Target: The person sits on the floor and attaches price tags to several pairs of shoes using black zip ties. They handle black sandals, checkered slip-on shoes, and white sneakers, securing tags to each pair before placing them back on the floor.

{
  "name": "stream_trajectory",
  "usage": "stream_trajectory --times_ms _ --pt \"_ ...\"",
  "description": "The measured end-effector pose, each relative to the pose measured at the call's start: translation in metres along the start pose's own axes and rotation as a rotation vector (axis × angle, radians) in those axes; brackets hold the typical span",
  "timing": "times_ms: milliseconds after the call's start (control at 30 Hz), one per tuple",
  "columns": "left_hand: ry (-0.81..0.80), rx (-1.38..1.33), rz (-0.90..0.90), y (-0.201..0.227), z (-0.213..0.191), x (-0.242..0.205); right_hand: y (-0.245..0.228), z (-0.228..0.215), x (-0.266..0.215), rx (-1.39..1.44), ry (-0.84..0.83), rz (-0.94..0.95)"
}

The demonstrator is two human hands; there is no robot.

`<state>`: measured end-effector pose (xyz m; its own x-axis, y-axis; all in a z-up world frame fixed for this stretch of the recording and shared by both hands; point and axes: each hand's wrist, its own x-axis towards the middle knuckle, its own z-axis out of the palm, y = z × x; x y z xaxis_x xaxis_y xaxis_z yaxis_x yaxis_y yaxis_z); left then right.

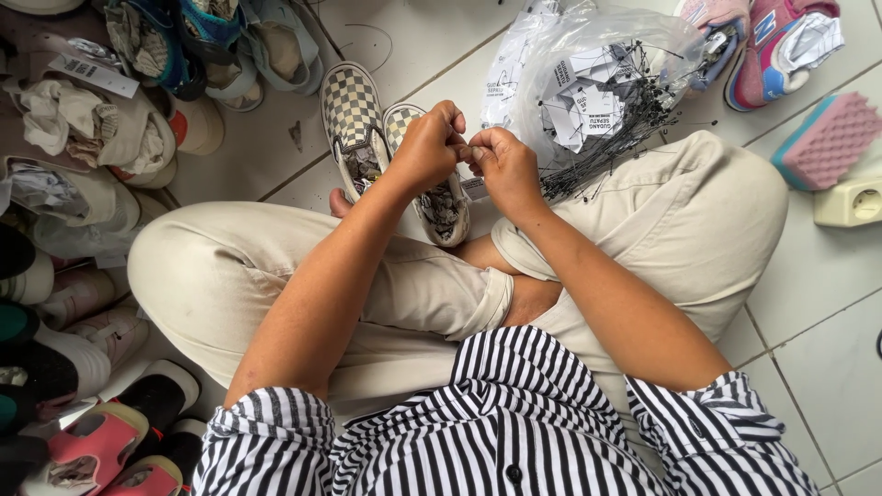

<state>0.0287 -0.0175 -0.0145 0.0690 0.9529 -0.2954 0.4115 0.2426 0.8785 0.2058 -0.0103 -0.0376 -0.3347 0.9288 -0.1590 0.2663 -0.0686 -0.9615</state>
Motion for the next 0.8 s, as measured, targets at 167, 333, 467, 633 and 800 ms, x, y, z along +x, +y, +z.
stream_trajectory --times_ms 167,333,467,633,800 --pt "-0.059 -0.014 -0.046 0.014 -0.018 -0.003 -0.011 -0.001 -0.007 0.146 -0.014 0.018" --pt "-0.069 0.208 -0.051 0.014 -0.037 -0.012 0.006 -0.001 -0.004 0.06 -0.089 -0.018" --pt "-0.078 0.282 -0.019 0.021 -0.036 -0.012 0.021 0.003 -0.007 0.045 -0.112 0.037" --pt "-0.014 0.489 0.161 0.02 -0.025 -0.011 0.013 -0.001 -0.012 -0.186 -0.161 0.13" --pt "-0.016 0.424 0.168 0.024 -0.022 -0.01 0.022 0.0 -0.011 -0.329 -0.192 0.214"
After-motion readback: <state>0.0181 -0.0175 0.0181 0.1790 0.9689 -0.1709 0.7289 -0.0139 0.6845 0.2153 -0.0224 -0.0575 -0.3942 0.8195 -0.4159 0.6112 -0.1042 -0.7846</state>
